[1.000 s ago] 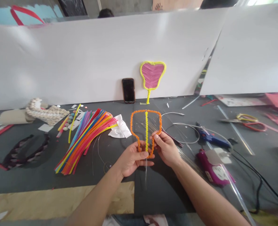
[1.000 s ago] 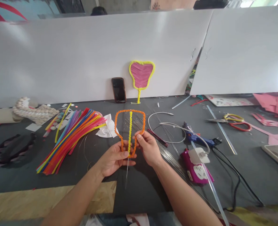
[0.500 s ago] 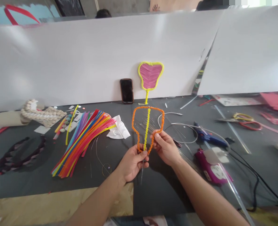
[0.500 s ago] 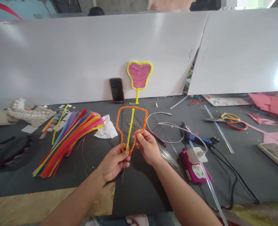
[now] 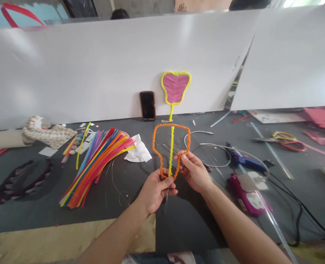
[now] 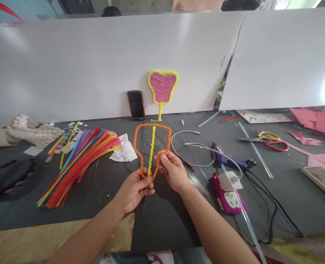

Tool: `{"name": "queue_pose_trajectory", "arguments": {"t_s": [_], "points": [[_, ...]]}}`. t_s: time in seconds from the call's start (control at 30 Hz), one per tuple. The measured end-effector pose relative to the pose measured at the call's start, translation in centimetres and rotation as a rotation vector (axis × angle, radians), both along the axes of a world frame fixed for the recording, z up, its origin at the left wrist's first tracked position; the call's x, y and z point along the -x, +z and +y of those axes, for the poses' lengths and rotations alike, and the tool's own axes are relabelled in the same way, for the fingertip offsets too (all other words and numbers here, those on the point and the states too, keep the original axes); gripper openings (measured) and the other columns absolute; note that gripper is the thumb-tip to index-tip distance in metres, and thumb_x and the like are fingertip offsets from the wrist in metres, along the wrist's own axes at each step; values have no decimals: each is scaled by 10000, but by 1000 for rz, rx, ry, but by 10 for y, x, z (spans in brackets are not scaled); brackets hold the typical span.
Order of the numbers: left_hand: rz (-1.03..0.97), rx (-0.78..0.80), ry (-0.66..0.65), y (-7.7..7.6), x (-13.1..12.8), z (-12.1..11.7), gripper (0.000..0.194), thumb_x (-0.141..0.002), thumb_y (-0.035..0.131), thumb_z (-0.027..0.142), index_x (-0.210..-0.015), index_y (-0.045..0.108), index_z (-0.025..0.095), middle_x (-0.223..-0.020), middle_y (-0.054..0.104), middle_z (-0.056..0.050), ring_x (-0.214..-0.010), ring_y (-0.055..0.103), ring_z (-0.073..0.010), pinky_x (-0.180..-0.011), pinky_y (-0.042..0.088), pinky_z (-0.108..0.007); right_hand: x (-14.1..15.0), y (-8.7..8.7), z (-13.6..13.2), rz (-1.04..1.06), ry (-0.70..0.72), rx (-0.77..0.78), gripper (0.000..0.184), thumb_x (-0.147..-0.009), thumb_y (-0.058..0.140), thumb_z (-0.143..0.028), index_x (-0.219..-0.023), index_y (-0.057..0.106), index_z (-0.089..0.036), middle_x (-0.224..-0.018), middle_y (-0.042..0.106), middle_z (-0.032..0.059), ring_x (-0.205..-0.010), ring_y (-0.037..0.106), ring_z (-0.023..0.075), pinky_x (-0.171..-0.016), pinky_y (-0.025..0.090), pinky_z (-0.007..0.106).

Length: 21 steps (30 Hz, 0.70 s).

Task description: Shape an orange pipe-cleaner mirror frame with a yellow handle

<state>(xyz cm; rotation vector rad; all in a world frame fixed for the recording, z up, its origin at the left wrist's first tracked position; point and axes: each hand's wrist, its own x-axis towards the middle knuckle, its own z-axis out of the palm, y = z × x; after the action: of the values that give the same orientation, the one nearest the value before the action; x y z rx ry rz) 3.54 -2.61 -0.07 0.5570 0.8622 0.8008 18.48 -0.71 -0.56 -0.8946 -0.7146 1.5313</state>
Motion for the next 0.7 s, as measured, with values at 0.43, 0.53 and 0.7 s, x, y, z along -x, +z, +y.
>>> {"name": "queue_pose_trajectory", "arguments": {"t_s": [0.43, 0.53, 0.7], "points": [[-50, -124, 267, 6, 19, 22, 327, -758, 658, 383, -999, 569, 181, -850, 628, -37, -777, 622, -158, -739, 520, -336, -7, 3, -1, 80, 96, 79, 235, -741, 684, -395, -832, 610, -191, -740, 632, -2, -530, 476, 59, -491, 390, 186], [-87, -145, 376, 10, 32, 33, 299, -789, 612, 405, -994, 577, 190, -745, 604, -8, -639, 577, -118, -620, 515, -282, -5, 1, -2, 72, 150, 90, 232, -753, 675, -389, -842, 616, -183, -739, 644, 5, -520, 477, 57, -491, 383, 189], [-52, -178, 314, 13, 42, 38, 324, -750, 671, 293, -1047, 576, 202, -587, 497, 58, -433, 389, -33, -421, 354, -140, -5, 0, -3, 61, 220, 95, 233, -747, 682, -374, -844, 620, -172, -720, 641, 9, -509, 467, 54, -479, 367, 184]]}}
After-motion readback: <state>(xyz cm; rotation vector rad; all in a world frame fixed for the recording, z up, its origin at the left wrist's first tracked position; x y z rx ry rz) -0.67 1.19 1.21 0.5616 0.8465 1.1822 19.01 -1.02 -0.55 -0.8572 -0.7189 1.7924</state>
